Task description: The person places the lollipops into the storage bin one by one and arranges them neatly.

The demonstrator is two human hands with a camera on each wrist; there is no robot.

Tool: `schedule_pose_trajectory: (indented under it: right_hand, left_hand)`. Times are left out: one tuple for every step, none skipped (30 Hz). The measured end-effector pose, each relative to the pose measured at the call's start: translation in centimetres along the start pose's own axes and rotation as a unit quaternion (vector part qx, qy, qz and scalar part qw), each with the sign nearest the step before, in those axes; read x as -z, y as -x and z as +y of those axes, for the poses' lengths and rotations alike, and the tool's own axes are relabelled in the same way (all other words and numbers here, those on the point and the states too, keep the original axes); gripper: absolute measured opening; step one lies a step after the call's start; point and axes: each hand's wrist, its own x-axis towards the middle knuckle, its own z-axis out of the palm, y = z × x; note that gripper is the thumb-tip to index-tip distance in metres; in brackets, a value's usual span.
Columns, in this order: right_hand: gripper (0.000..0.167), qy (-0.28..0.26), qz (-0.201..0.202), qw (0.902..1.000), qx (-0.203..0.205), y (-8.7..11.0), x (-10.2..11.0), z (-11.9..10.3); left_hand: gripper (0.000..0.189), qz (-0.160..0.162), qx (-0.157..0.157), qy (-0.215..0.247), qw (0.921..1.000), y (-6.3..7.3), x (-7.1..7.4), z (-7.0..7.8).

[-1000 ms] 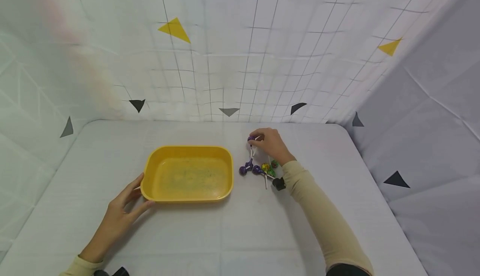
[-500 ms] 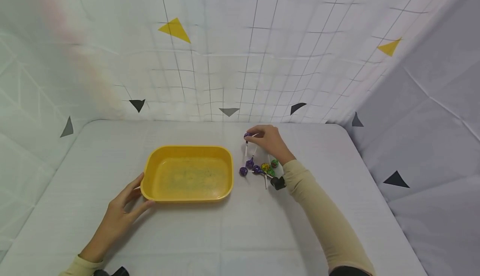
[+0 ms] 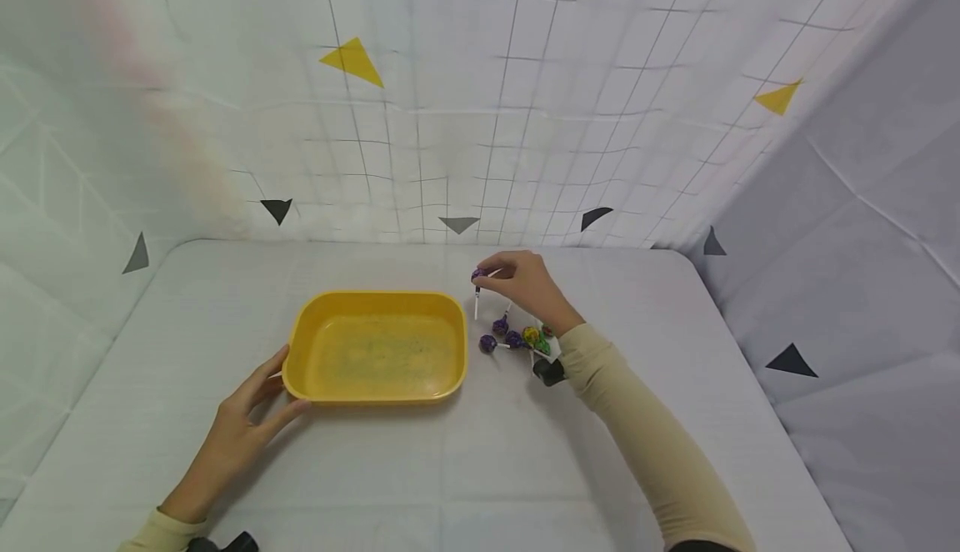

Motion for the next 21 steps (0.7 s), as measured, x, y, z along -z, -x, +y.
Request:
schedule_pose_trajectory:
  right_hand:
    - [0.030,-0.002,-0.002,1.0000,0.002,0.0,-0.1,-0.2]
    - [0.030,-0.002,-0.004,1.0000,0.005,0.0,-0.1,-0.3]
    - [0.029,-0.003,-0.006,1.0000,0.007,0.0,-0.2,-0.4]
    - [0.029,-0.003,-0.007,0.9999,0.010,0.0,-0.3,-0.5]
    - [0.028,-0.001,-0.008,0.9999,0.013,0.0,-0.4,-0.7]
    - [0.028,-0.001,-0.010,0.9998,0.015,0.0,-0.4,-0.8]
    - [0.028,0.001,-0.011,0.9998,0.018,0.0,-0.5,-0.9]
    - [0.027,0.002,-0.011,0.9997,0.021,0.0,-0.6,-1.0]
    - [0.026,0.002,-0.012,0.9996,0.024,0.1,-0.7,-1.2]
    - [0.026,0.002,-0.013,0.9996,0.027,0.1,-0.8,-1.4]
    - [0.026,-0.001,-0.014,0.9995,0.027,0.1,-0.9,-1.6]
    - [0.026,-0.004,-0.015,0.9995,0.028,0.2,-1.0,-1.8]
    - [0.026,-0.007,-0.016,0.9994,0.030,0.3,-1.1,-2.0]
    - [0.026,-0.010,-0.018,0.9993,0.032,0.3,-1.1,-2.2]
    - [0.027,-0.012,-0.020,0.9991,0.035,0.3,-1.2,-2.4]
    - [0.026,-0.012,-0.021,0.9990,0.037,0.3,-1.2,-2.6]
    - [0.026,-0.011,-0.023,0.9989,0.038,0.3,-1.3,-2.8]
    - [0.026,-0.008,-0.024,0.9988,0.043,0.3,-1.3,-3.0]
    - [0.025,-0.004,-0.026,0.9986,0.046,0.3,-1.4,-3.1]
    - [0.025,-0.001,-0.027,0.9985,0.047,0.3,-1.4,-3.3]
    - [0.025,0.004,-0.028,0.9984,0.049,0.2,-1.5,-3.5]
  left_hand:
    - [0.090,-0.001,0.000,-0.001,1.0000,0.0,0.0,0.1]
    - [0.090,-0.002,0.001,-0.002,1.0000,0.0,0.0,0.1]
    - [0.089,-0.002,0.002,-0.002,1.0000,0.0,0.0,0.2]
    - [0.089,-0.002,0.002,-0.002,1.0000,0.0,0.0,0.2]
    - [0.089,-0.003,0.002,-0.003,1.0000,-0.1,0.0,0.2]
    - [0.089,-0.003,0.003,-0.004,1.0000,-0.1,0.0,0.2]
    - [0.089,-0.004,0.003,-0.005,1.0000,-0.1,0.0,0.3]
    - [0.089,-0.004,0.004,-0.004,1.0000,-0.1,0.0,0.2]
    - [0.089,-0.004,0.004,-0.005,1.0000,-0.1,0.1,0.2]
    - [0.089,-0.005,0.004,-0.004,1.0000,0.0,0.1,0.2]
    - [0.089,-0.006,0.005,-0.005,1.0000,0.0,0.1,0.2]
    - [0.089,-0.007,0.006,-0.004,0.9999,0.0,0.1,0.2]
    - [0.089,-0.008,0.007,-0.003,0.9999,0.0,0.1,0.2]
    - [0.089,-0.009,0.009,-0.002,0.9999,0.0,0.1,0.2]
    - [0.089,-0.010,0.010,-0.001,0.9999,0.1,0.1,0.3]
    - [0.088,-0.011,0.011,0.000,0.9999,0.1,0.2,0.3]
    - [0.088,-0.011,0.013,-0.001,0.9999,0.1,0.2,0.3]
    - [0.088,-0.012,0.013,0.000,0.9998,0.1,0.2,0.3]
    - [0.088,-0.012,0.013,0.001,0.9998,0.1,0.2,0.4]
    - [0.088,-0.012,0.014,0.001,0.9998,0.1,0.2,0.4]
    - [0.088,-0.012,0.013,0.002,0.9998,0.1,0.2,0.4]
